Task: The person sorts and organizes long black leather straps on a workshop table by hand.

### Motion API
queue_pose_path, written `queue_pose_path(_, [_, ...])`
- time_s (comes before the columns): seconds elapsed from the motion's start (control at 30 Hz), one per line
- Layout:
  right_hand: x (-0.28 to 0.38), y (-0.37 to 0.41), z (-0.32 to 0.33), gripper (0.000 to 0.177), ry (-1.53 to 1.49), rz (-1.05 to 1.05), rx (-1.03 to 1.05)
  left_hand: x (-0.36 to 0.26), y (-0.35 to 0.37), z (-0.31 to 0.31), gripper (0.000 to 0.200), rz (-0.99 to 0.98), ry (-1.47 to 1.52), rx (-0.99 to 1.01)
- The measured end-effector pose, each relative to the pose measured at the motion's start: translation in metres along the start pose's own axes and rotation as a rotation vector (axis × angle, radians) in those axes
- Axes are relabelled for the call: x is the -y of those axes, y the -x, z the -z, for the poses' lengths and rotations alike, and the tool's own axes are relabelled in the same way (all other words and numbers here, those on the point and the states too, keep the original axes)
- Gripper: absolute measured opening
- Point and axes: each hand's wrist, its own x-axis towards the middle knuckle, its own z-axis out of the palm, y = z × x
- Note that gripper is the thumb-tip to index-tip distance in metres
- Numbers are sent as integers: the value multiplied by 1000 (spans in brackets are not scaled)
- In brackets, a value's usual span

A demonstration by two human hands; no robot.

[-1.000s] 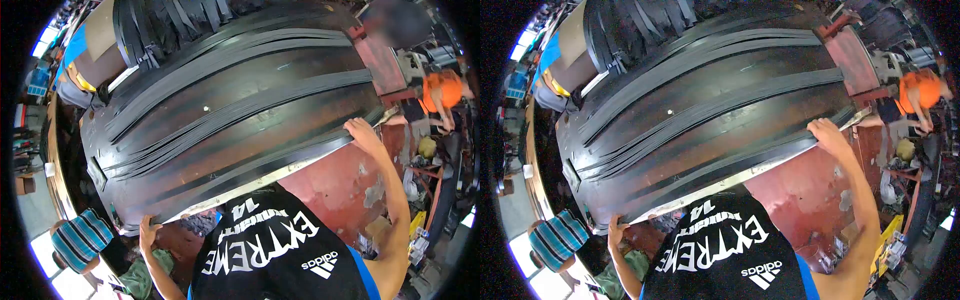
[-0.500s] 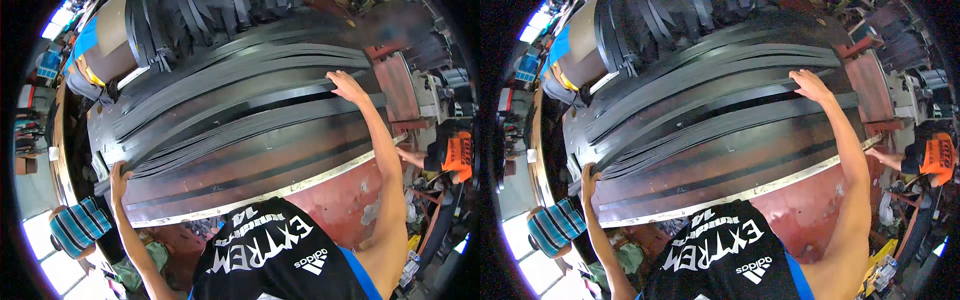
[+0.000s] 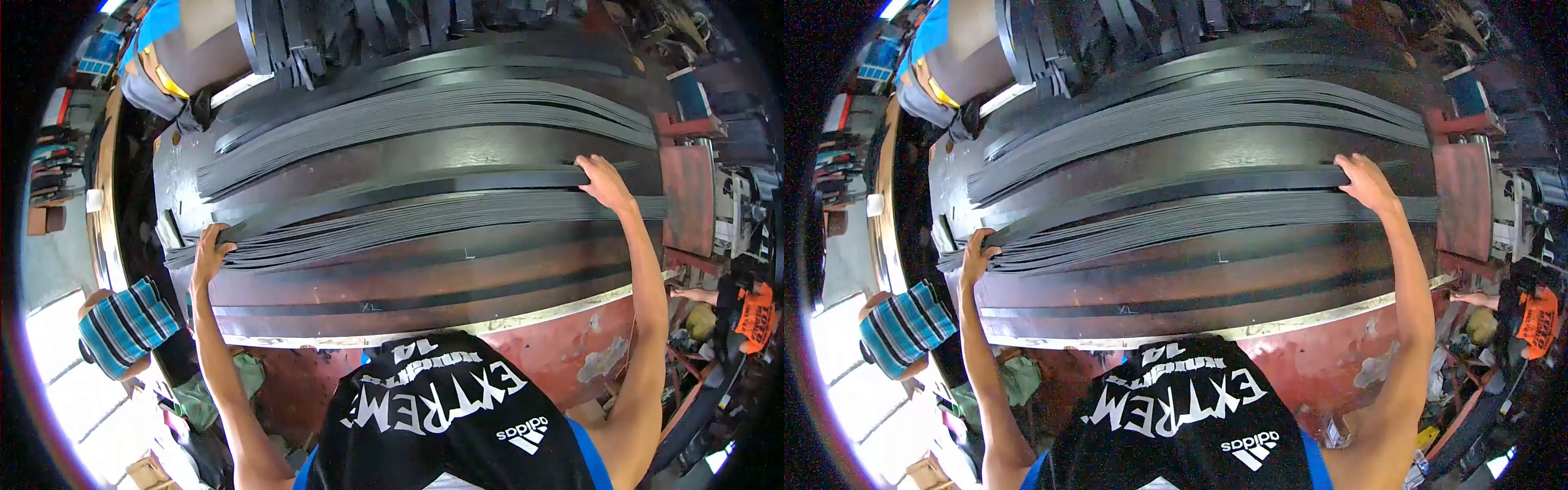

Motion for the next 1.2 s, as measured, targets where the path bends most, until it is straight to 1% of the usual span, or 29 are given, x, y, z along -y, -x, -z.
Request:
queue_pose_path(0.1, [8,1,16,52,45,22,-54,6,3,0,44,-10,25,-39])
queue_pose_path(0.17, [2,-1,18,53,38,12,-151,6,-5,-3,46,-83,4,-111])
queue_pose_path(0.2, [-6,-4,18,55,47,12,-154,-7,-12,-1,48,-78,15,-132])
queue_pose_path(0.27, [-26,-9,7,56,107,-27,-147,8,-31,-17,48,-109,-74,-183])
queue_pose_path(0.3, [-30,-10,5,57,120,-40,-144,2,-40,-22,48,-119,-27,-186])
queue_pose_path(0.33, [-29,-13,7,58,105,-82,-97,-6,-49,-25,48,-112,5,-143])
queue_pose_path(0.37, [-29,-15,8,59,90,-122,-48,1,-58,-40,48,-123,5,-172])
queue_pose_path(0.4, [-40,-14,-2,59,123,-84,-125,-11,-61,-44,48,-101,-33,-153])
queue_pose_path(0.43, [-51,-15,-15,60,149,-44,-205,-3,-67,-58,48,-64,-20,-166])
queue_pose_path(0.47, [-53,-17,-19,58,159,-46,-225,-1,-66,-70,47,-125,-61,-281])
queue_pose_path(0.5, [-54,-19,-20,57,167,-55,-244,-2,-68,-73,45,-109,-9,-260])
queue_pose_path(0.53, [-52,-22,-20,57,141,-79,-215,-6,-67,-77,45,-60,-53,-295])
queue_pose_path(0.57, [-51,-24,-19,56,116,-108,-184,-7,-67,-79,46,-38,-19,-298])
queue_pose_path(0.6, [-50,-26,-18,56,110,-87,-186,-10,-68,-78,45,-56,-14,-316])
queue_pose_path(0.67, [-51,-28,-19,52,127,-141,-170,-11,-73,-79,44,-101,-1,-338])
queue_pose_path(0.7, [-52,-29,-19,52,124,-124,-170,-11,-78,-80,44,-128,7,-344])
queue_pose_path(0.77, [-61,-28,-21,57,146,-173,-196,-19,-81,-80,45,-110,8,-316])
queue_pose_path(0.83, [-80,-26,-30,57,155,-151,-208,-26,-89,-83,45,-136,-18,-342])
queue_pose_path(0.87, [-91,-24,-35,59,180,-139,-252,-29,-91,-84,46,-164,-38,-363])
queue_pose_path(0.9, [-98,-25,-37,60,206,-130,-296,-29,-89,-84,46,-160,-35,-366])
queue_pose_path(0.93, [-93,-27,-28,64,156,-256,-154,-31,-87,-86,45,-109,-46,-366])
queue_pose_path(0.97, [-95,-30,-29,65,138,-226,-190,-37,-89,-89,44,-72,-52,-363])
queue_pose_path(1.0, [-101,-29,-33,66,131,-218,-226,-42,-86,-89,46,-3,-9,-352])
queue_pose_path(1.03, [-111,-32,-41,64,144,-202,-253,-43,-86,-90,45,86,-37,-306])
queue_pose_path(1.07, [-80,-32,-21,61,126,-199,-244,-39,-79,-86,43,-137,-171,-297])
queue_pose_path(1.1, [-86,-30,-22,61,146,-121,-280,-60,-83,-82,42,99,-9,-284])
queue_pose_path(1.13, [-91,-27,-25,63,103,-142,-308,-66,-84,-85,43,77,-70,-322])
queue_pose_path(1.17, [-83,-24,-16,60,143,-95,-345,-57,-91,-88,44,88,-46,-240])
queue_pose_path(1.2, [-82,-21,-13,58,192,-182,-309,-48,-93,-99,44,46,-75,-313])
